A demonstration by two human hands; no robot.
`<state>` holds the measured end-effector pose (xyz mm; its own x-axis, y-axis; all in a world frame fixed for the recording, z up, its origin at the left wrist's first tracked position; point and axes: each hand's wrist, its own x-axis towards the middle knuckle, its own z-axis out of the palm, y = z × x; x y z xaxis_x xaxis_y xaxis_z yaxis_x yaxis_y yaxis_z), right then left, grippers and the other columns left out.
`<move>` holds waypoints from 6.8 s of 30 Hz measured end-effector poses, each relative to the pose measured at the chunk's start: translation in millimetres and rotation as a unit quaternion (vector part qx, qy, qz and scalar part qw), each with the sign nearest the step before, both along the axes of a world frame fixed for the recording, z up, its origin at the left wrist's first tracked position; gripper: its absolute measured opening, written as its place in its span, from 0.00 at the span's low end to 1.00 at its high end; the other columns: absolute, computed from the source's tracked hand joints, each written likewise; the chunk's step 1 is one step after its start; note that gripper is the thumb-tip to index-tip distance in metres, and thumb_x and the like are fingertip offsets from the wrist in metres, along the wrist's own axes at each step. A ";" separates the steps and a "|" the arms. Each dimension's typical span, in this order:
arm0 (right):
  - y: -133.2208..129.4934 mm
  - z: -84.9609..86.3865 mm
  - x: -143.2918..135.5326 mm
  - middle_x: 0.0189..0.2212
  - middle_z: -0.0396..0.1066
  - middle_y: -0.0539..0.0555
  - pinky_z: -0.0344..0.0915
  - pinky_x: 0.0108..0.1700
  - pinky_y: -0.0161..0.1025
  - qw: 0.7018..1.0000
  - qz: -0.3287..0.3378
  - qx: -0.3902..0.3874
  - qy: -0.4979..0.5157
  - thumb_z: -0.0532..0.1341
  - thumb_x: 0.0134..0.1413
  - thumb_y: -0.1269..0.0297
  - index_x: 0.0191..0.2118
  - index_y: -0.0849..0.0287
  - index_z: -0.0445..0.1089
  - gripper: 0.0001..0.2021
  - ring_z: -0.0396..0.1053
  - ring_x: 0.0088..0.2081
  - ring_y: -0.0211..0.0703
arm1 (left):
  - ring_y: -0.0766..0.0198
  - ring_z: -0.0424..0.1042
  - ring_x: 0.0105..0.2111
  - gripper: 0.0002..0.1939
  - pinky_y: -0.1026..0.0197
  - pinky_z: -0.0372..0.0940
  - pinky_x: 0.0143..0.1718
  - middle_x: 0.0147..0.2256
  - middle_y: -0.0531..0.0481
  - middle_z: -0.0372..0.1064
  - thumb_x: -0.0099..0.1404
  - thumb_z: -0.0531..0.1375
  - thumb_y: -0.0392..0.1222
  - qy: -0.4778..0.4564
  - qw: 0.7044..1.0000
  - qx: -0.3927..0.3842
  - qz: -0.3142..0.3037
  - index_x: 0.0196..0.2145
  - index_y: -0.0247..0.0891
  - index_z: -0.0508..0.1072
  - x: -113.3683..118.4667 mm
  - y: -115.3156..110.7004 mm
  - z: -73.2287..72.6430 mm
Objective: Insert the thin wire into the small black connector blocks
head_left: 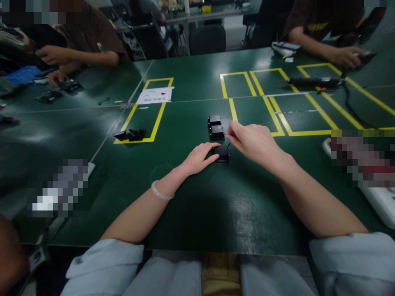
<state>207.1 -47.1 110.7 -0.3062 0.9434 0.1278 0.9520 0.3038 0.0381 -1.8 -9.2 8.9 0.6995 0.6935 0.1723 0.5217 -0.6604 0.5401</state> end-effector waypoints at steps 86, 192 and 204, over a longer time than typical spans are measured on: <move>2.3 -0.1 1.5 0.33 0.77 0.57 0.43 0.29 0.38 1.000 -0.016 -0.007 -0.006 0.47 0.68 0.56 0.48 0.58 0.66 0.15 0.72 0.32 0.47 | 0.52 0.67 0.55 0.23 0.50 0.61 0.56 0.58 0.44 0.67 0.74 0.50 0.54 -0.001 1.000 0.000 -0.001 0.60 0.39 0.63 -0.7 0.6 -1.5; 7.1 6.3 -5.1 0.36 0.77 0.58 0.46 0.28 0.38 1.000 -0.029 0.000 -0.007 0.42 0.68 0.61 0.52 0.57 0.64 0.17 0.74 0.34 0.49 | 0.52 0.67 0.55 0.23 0.49 0.61 0.56 0.57 0.44 0.68 0.74 0.50 0.54 0.001 1.000 0.000 0.001 0.60 0.40 0.64 0.3 0.2 -1.1; 12.1 11.2 -8.4 0.36 0.77 0.62 0.54 0.31 0.39 0.999 -0.036 -0.006 -0.020 0.44 0.68 0.55 0.49 0.58 0.69 0.20 0.74 0.37 0.52 | 0.52 0.67 0.54 0.23 0.50 0.62 0.55 0.56 0.43 0.68 0.74 0.50 0.54 0.000 1.000 0.003 0.002 0.60 0.40 0.64 0.3 1.6 -1.4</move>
